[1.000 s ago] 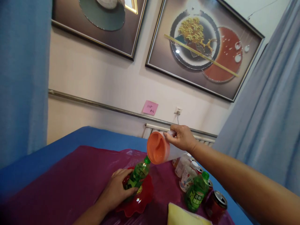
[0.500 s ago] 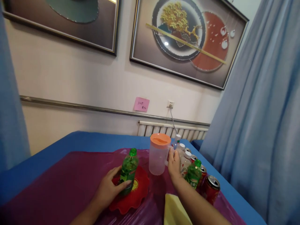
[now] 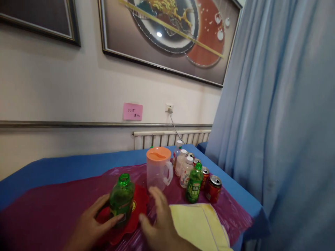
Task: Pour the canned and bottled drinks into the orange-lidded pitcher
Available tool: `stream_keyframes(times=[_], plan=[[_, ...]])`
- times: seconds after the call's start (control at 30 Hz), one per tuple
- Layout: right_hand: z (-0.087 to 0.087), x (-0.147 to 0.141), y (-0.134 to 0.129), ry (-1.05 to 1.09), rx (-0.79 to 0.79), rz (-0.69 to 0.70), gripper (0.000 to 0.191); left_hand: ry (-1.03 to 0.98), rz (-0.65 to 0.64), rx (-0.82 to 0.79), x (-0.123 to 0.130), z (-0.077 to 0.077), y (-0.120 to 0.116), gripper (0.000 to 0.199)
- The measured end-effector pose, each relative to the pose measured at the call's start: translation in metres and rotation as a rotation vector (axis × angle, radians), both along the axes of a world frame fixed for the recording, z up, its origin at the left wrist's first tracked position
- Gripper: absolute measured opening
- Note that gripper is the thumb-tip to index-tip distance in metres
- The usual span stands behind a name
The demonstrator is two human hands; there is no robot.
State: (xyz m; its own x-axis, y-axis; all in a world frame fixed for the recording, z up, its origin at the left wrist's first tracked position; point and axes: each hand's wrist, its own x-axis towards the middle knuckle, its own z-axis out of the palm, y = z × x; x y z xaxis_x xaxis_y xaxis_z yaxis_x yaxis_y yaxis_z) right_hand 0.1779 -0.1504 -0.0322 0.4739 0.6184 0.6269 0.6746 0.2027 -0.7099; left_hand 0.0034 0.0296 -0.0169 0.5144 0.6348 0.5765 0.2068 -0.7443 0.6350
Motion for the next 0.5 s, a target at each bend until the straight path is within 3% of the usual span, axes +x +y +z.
stream_keyframes(times=[0.1, 0.2, 0.4, 0.5], plan=[[-0.008, -0.024, -0.004, -0.034, -0.154, 0.144, 0.078, 0.021, -0.102, 0.036, 0.001, 0.001, -0.003, 0.059], [-0.012, -0.021, -0.012, -0.122, -0.286, 0.226, 0.076, 0.025, -0.102, 0.041, 0.001, 0.005, -0.006, 0.059], [-0.047, 0.026, -0.07, -0.287, -0.777, -0.045, 0.079, 0.043, -0.047, 0.028, 0.001, 0.001, -0.001, 0.06], [-0.061, 0.047, -0.102, -0.366, -0.825, -0.062, 0.065, 0.083, -0.062, 0.028, 0.002, -0.003, -0.001, 0.059]])
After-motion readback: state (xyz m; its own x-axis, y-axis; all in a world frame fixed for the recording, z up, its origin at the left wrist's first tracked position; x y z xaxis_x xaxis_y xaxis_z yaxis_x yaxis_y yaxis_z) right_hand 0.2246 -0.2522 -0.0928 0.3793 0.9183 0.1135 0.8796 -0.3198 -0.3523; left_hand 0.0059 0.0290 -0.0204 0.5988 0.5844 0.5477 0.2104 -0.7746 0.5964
